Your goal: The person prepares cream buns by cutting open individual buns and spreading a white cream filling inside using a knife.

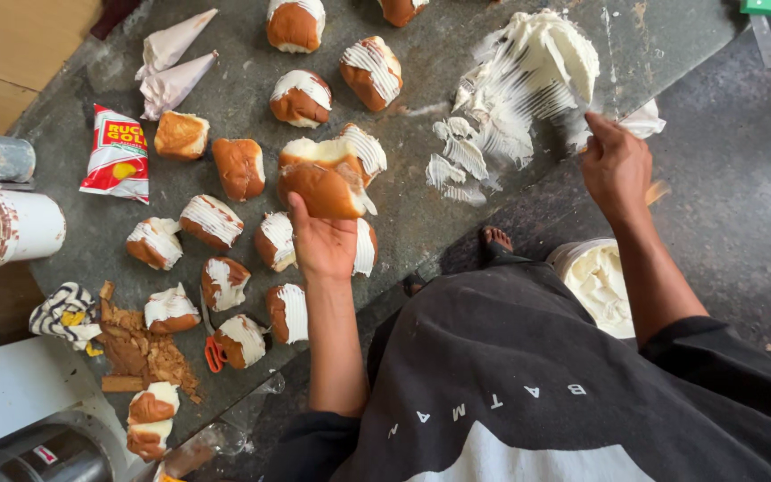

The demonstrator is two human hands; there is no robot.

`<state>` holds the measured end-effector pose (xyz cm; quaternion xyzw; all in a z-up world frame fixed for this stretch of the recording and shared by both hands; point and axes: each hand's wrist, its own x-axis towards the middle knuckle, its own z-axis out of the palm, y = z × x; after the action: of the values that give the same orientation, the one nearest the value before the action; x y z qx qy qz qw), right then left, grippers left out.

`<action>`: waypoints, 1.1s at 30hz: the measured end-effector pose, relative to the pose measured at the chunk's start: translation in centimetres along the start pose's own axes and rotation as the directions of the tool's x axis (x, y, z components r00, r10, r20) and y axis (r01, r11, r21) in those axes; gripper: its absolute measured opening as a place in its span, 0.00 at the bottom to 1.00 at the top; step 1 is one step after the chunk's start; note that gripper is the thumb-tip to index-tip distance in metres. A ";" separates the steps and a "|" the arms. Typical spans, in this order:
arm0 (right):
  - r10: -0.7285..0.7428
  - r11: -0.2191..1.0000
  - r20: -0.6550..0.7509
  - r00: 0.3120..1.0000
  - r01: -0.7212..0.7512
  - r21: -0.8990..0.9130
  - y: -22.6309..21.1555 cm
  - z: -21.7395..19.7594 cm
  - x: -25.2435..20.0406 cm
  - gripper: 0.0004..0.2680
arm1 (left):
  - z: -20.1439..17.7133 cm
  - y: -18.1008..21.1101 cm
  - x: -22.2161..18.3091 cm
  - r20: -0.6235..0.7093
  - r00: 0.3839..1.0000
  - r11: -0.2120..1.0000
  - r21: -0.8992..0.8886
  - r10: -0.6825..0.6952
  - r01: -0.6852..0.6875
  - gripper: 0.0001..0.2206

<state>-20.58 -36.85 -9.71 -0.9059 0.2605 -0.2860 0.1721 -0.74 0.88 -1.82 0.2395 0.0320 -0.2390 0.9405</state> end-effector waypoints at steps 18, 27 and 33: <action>-0.284 0.575 0.152 0.947 0.041 0.817 -25.7 -7.5 2.0 0.14 | 6.0 1.1 0.9 0.363 0.930 0.997 -0.025 -0.054 0.067 0.30; -0.318 0.819 0.024 0.948 0.262 0.511 -26.2 -5.5 -0.9 0.16 | 7.1 3.2 2.3 0.263 0.964 0.952 -0.302 0.029 0.054 0.27; -0.241 0.770 0.151 0.959 0.095 0.631 -23.9 -5.2 -2.3 0.15 | 4.9 6.5 4.9 0.147 0.976 0.955 -0.273 0.163 -0.119 0.23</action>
<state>-16.45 -17.16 4.38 -0.8454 0.0491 -0.2663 0.4604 6.35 1.49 4.47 0.0936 -0.0333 -0.1840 0.9779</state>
